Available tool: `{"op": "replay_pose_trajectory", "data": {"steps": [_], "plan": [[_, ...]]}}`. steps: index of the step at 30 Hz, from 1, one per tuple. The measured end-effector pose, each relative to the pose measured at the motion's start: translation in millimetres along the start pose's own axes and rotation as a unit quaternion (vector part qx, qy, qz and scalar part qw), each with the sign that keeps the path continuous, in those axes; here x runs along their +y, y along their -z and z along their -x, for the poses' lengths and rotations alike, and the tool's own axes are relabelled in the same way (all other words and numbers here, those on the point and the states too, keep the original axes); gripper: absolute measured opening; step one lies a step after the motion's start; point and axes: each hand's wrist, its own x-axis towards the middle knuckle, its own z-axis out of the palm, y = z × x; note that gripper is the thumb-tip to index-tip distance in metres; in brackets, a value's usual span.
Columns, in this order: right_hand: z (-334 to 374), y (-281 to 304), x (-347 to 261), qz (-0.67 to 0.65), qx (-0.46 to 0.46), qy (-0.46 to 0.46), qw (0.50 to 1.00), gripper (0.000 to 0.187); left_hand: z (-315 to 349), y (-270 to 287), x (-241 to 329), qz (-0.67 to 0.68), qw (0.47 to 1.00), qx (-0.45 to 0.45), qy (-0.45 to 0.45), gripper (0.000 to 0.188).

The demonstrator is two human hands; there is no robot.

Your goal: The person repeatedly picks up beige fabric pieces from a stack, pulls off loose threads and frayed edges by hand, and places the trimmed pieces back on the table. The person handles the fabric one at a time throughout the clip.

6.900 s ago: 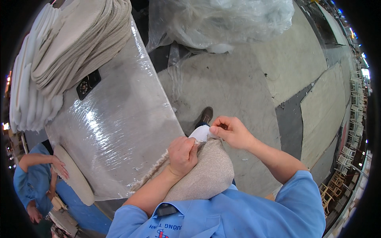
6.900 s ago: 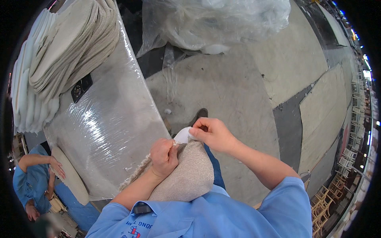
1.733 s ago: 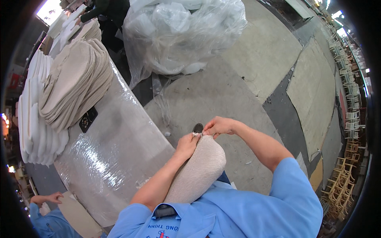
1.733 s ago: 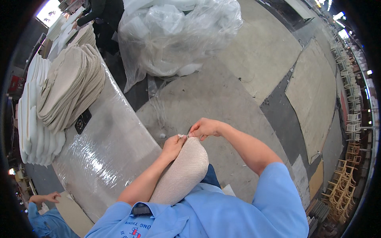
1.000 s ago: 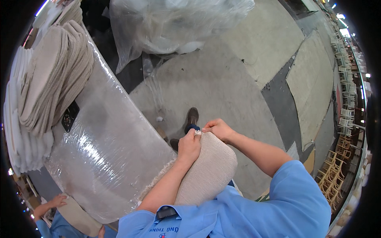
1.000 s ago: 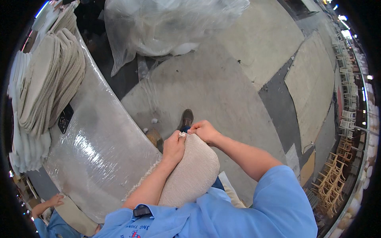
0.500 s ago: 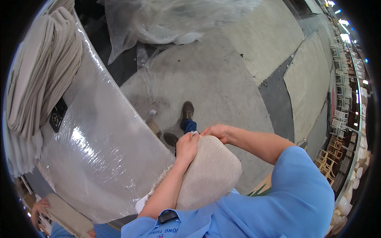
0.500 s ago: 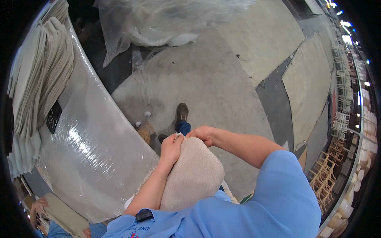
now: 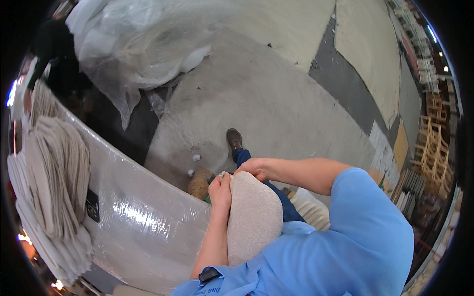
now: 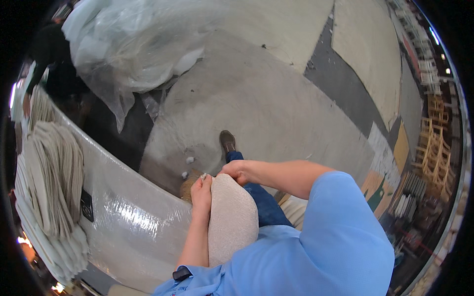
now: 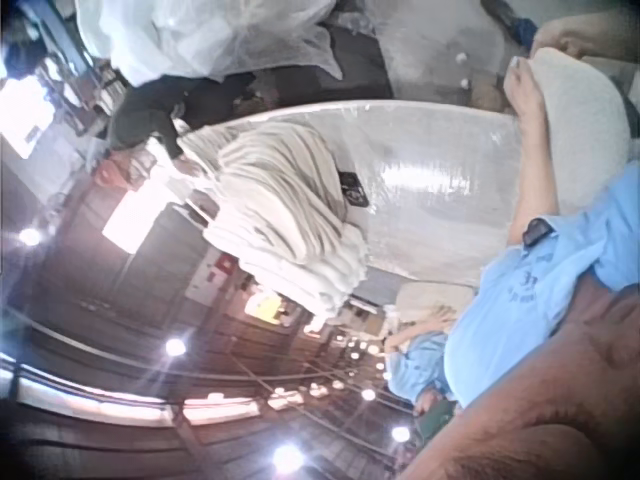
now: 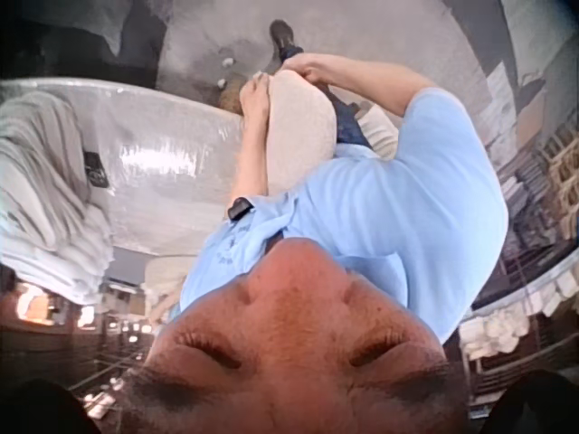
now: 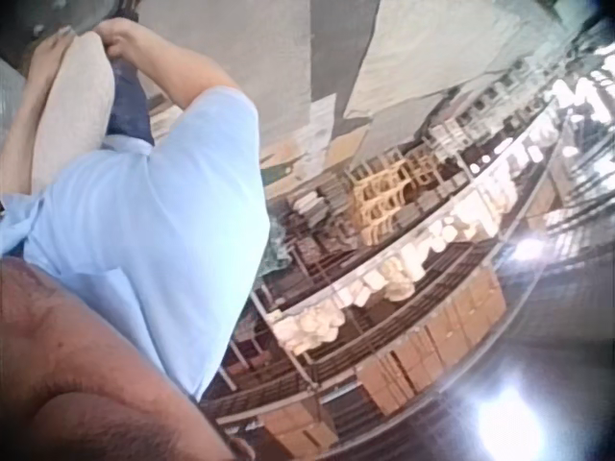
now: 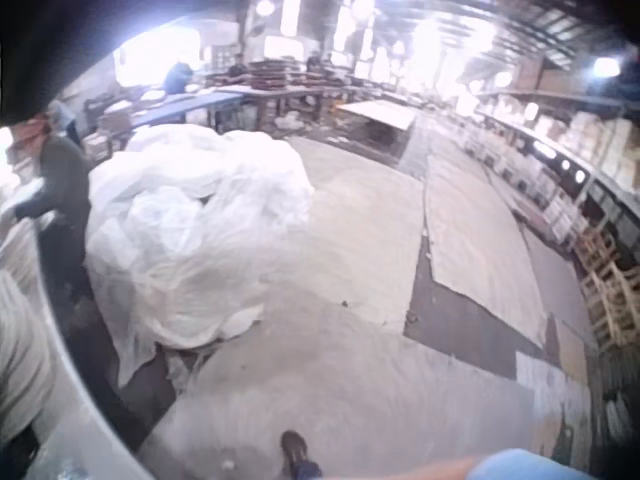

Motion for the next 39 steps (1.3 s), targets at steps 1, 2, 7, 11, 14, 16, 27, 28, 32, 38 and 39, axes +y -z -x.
{"op": "replay_pose_trajectory", "data": {"steps": [1, 2, 7, 11, 14, 16, 27, 28, 32, 38, 39], "plan": [[-6, 3, 4, -0.003, -0.020, 0.003, 1.000, 0.021, 5, -1, 7, -0.022, 1.000, 0.005, -0.003, 0.032], [-12, 6, 7, 0.004, -0.042, 0.004, 0.999, 0.021, 9, -3, 15, -0.043, 0.999, 0.011, -0.006, 0.032], [2, -3, 25, -0.033, -0.027, 0.173, 0.984, 0.026, 14, 10, 22, 0.042, 0.998, -0.042, 0.008, 0.031], [41, 0, 60, -0.153, 0.078, 0.306, 0.936, 0.039, 20, 19, 29, 0.160, 0.982, -0.079, 0.056, 0.032], [22, -12, 107, -0.235, 0.078, 0.349, 0.904, 0.046, 23, 21, 37, 0.148, 0.977, -0.123, 0.093, 0.037], [17, -34, 128, -0.248, 0.036, 0.402, 0.881, 0.052, 19, 24, 36, 0.105, 0.976, -0.155, 0.113, 0.045], [-37, -34, 103, -0.089, 0.203, 0.439, 0.871, 0.058, 25, 13, 64, -0.174, 0.980, -0.094, -0.026, 0.055], [-33, -36, 101, -0.083, 0.207, 0.429, 0.875, 0.057, 14, 17, 51, -0.208, 0.971, -0.098, -0.070, 0.053], [-25, -30, 89, -0.068, 0.219, 0.400, 0.888, 0.057, 7, 3, 42, -0.168, 0.971, -0.049, -0.161, 0.047], [-23, -24, 81, -0.073, 0.223, 0.367, 0.900, 0.057, 11, -13, 54, -0.169, 0.955, -0.053, -0.240, 0.046], [-22, -23, 81, -0.075, 0.224, 0.363, 0.901, 0.057, 9, -14, 54, -0.184, 0.953, -0.059, -0.232, 0.047]]}}
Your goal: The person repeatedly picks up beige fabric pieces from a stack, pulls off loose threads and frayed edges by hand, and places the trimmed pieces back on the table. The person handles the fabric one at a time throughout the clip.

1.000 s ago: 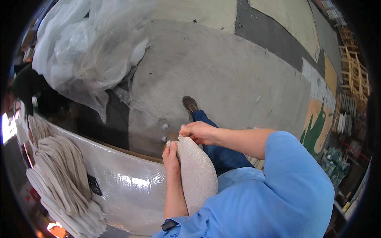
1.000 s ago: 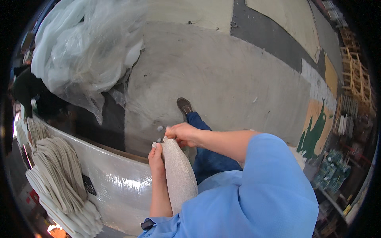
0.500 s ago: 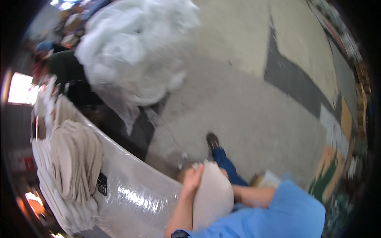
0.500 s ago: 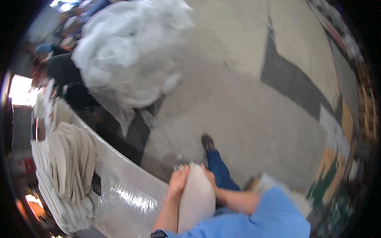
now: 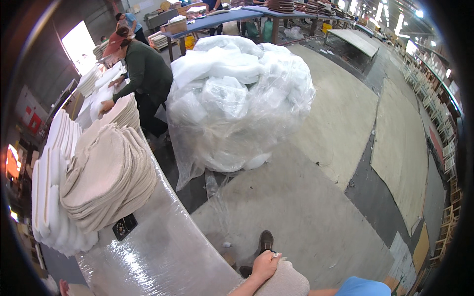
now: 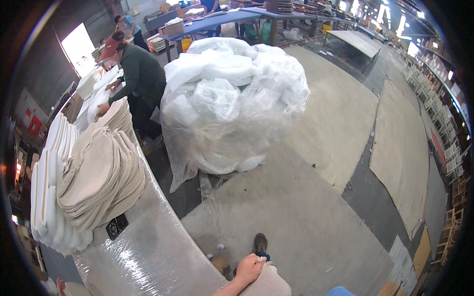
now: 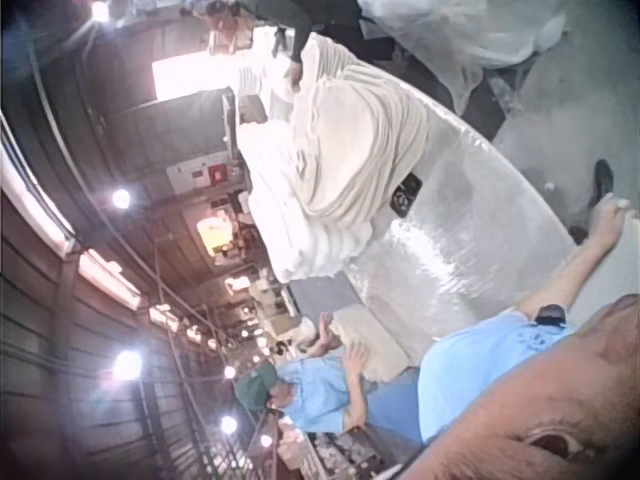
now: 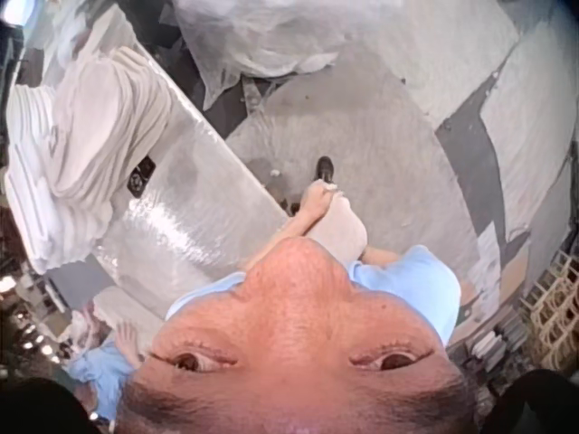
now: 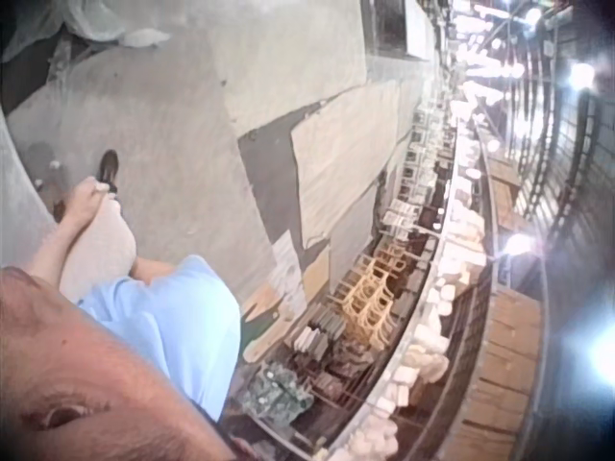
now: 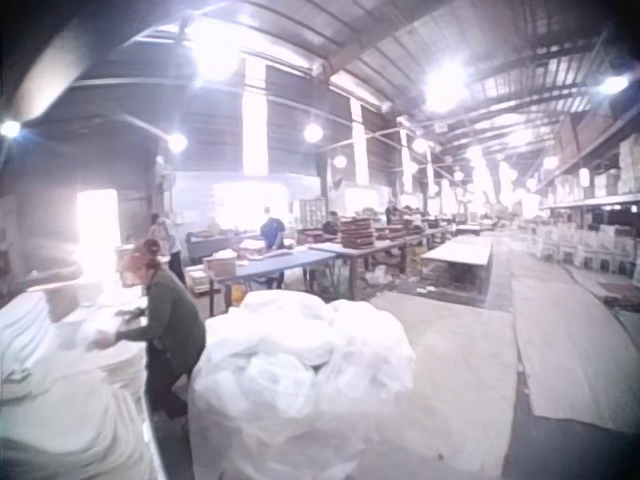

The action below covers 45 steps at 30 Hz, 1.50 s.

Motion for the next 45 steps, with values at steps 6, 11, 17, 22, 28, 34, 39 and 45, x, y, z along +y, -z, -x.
{"op": "replay_pose_trajectory", "data": {"steps": [6, 11, 17, 22, 28, 34, 39, 45], "plan": [[8, 7, -5, -0.018, -0.022, -0.024, 0.999, 0.057, -6, 7, -2, -0.054, 0.991, -0.086, 0.084, 0.053], [34, 28, -33, -0.045, -0.109, -0.079, 0.990, 0.058, 7, 38, -11, 0.125, 0.961, -0.168, 0.180, 0.058], [28, 44, -87, -0.009, -0.307, -0.185, 0.933, 0.044, 24, 29, -27, 0.194, 0.936, -0.172, 0.237, 0.060], [2, 46, -85, 0.113, -0.258, -0.148, 0.948, 0.046, 28, 26, -10, 0.071, 0.976, -0.109, 0.172, 0.058], [5, 32, -91, 0.136, -0.211, -0.140, 0.958, 0.026, 33, 14, -1, -0.026, 0.984, -0.001, 0.173, 0.034], [-2, 25, -88, 0.072, -0.191, -0.233, 0.951, 0.016, 26, 15, -7, 0.074, 0.977, 0.007, 0.202, 0.033], [-10, 19, -83, 0.046, -0.173, -0.286, 0.941, 0.012, 19, 14, -20, 0.096, 0.970, -0.001, 0.222, 0.038], [-20, 22, -72, 0.023, -0.215, -0.296, 0.930, 0.012, 17, 18, -23, 0.094, 0.969, -0.013, 0.230, 0.039]]}}
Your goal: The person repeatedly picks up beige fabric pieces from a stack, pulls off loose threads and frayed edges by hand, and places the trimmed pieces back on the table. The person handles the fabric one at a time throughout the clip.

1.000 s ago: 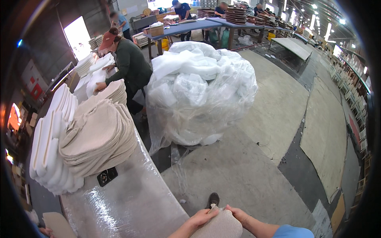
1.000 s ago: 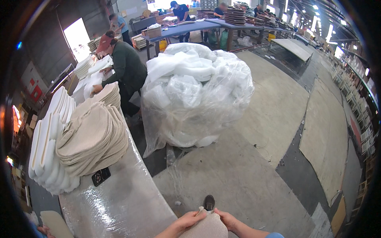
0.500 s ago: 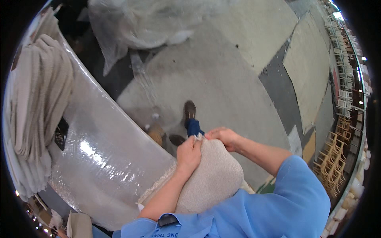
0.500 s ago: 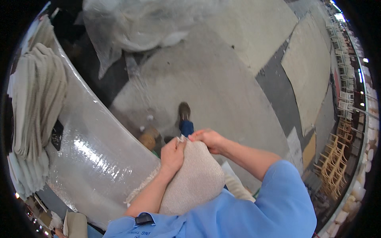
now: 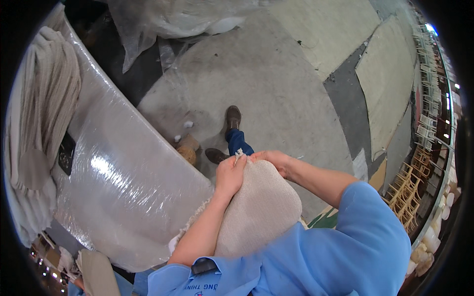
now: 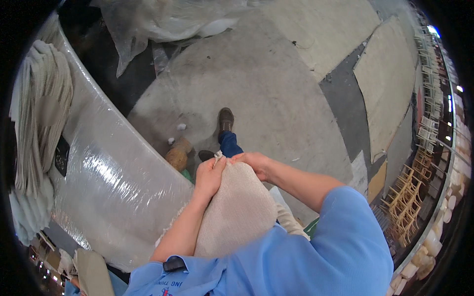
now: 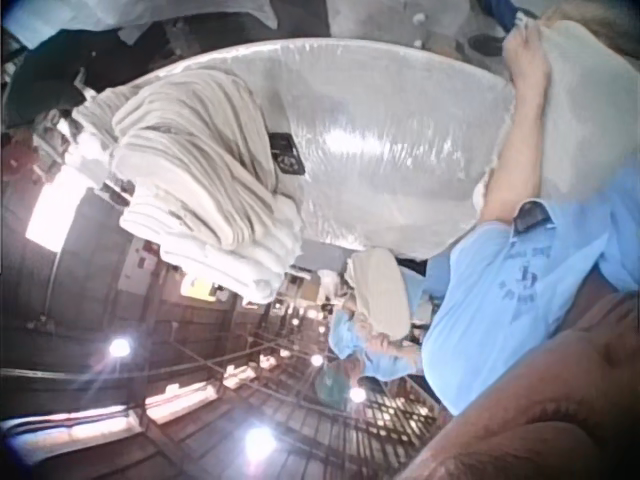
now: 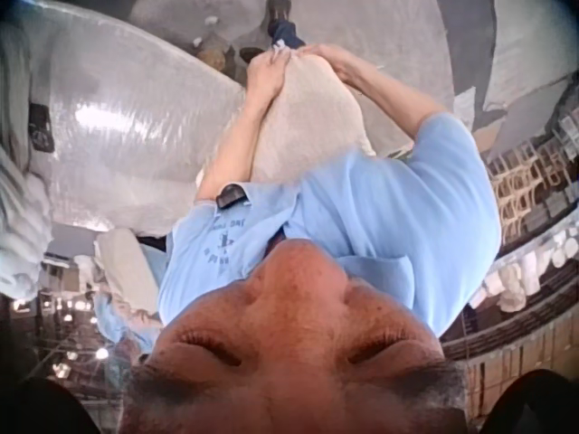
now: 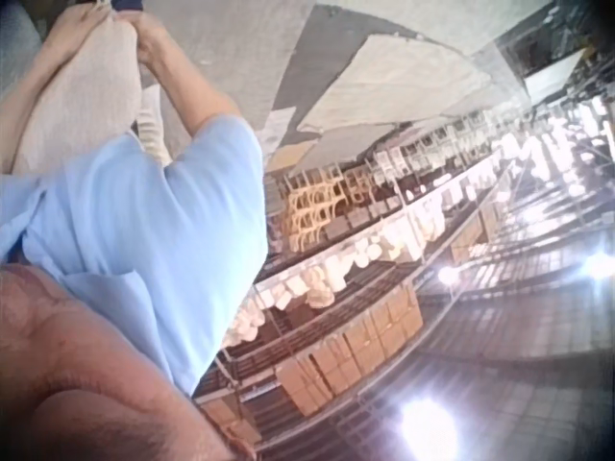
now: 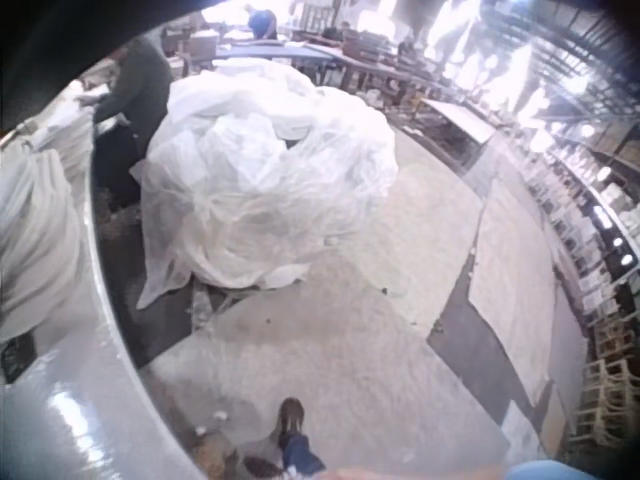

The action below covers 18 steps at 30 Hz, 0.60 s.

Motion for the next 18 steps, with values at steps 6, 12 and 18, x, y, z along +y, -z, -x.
{"op": "replay_pose_trajectory", "data": {"steps": [6, 12, 18], "plan": [[28, -41, -14, 0.168, 0.069, 0.174, 0.968, 0.030, 68, 43, 40, -0.110, 0.968, 0.046, -0.220, 0.053], [98, -72, 5, 0.325, -0.060, 0.320, 0.888, 0.059, 218, 135, -55, -0.151, 0.960, -0.217, -0.091, 0.061], [93, -74, -6, 0.432, -0.051, 0.257, 0.863, 0.056, 303, 203, -187, 0.112, 0.985, -0.008, 0.130, 0.064]]}}
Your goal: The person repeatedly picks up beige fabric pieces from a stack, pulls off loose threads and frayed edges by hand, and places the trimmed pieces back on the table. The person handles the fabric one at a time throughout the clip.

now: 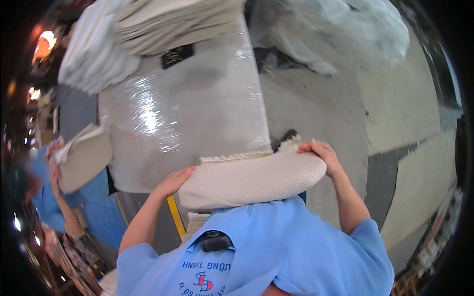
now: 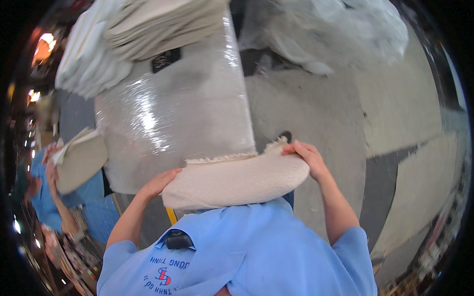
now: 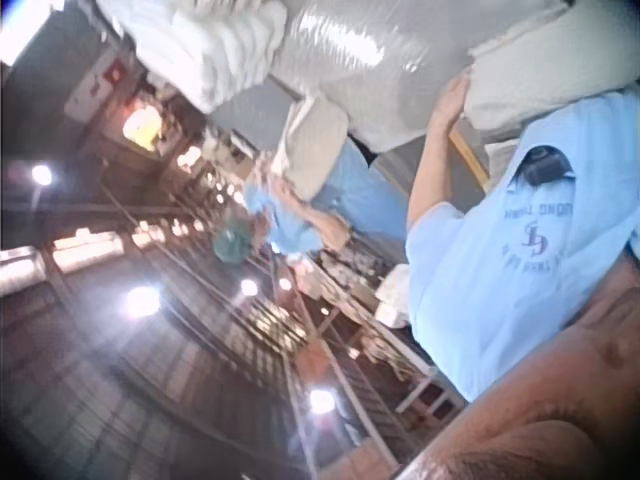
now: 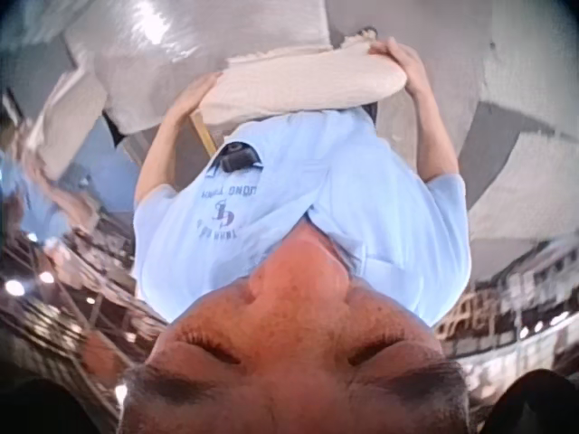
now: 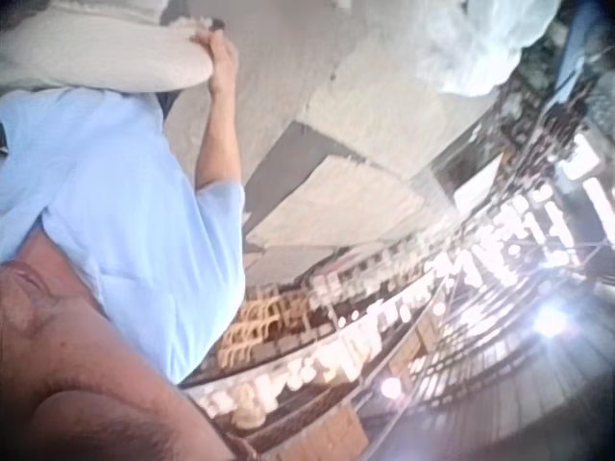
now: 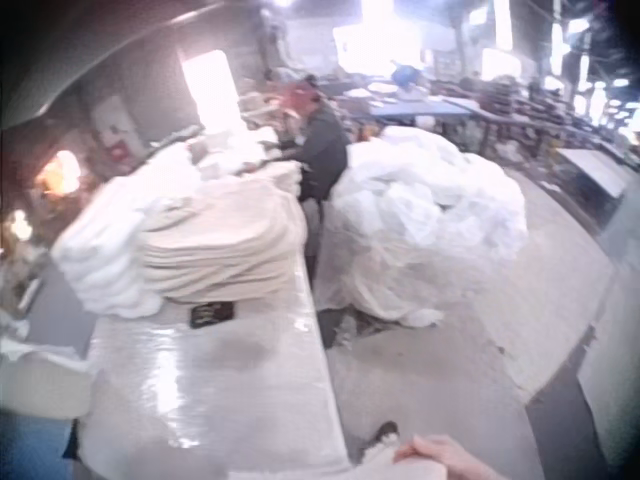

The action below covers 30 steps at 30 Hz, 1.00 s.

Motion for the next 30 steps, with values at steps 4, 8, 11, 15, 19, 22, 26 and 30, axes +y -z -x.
{"op": "replay_pose_trajectory", "data": {"steps": [4, 8, 11, 15, 19, 22, 26, 30], "plan": [[22, -22, -71, 0.242, -0.098, 0.055, 0.964, 0.056, 23, -46, -60, 0.272, 0.951, 0.148, 0.000, 0.070], [61, -150, -105, 0.585, -0.185, 0.250, 0.749, 0.069, -7, -105, -24, 0.548, 0.811, 0.145, -0.145, 0.074], [44, -184, -104, 0.645, -0.105, 0.192, 0.732, 0.070, -34, -101, 23, 0.590, 0.761, 0.216, -0.164, 0.075], [14, -149, -138, 0.493, -0.034, 0.139, 0.858, 0.059, -49, -108, 37, 0.522, 0.781, 0.231, -0.254, 0.078], [28, -124, -139, 0.326, 0.025, 0.181, 0.927, 0.055, -56, -123, 67, 0.399, 0.864, 0.224, -0.211, 0.082], [43, -133, -139, 0.207, 0.062, 0.245, 0.945, 0.056, -63, -112, 127, 0.371, 0.866, 0.196, -0.272, 0.087], [42, -197, -112, 0.141, 0.056, 0.305, 0.940, 0.079, -73, -67, 193, 0.409, 0.810, 0.197, -0.371, 0.079], [62, -235, -89, 0.157, 0.020, 0.349, 0.924, 0.081, -54, -51, 225, 0.412, 0.879, -0.153, -0.185, 0.065]]}}
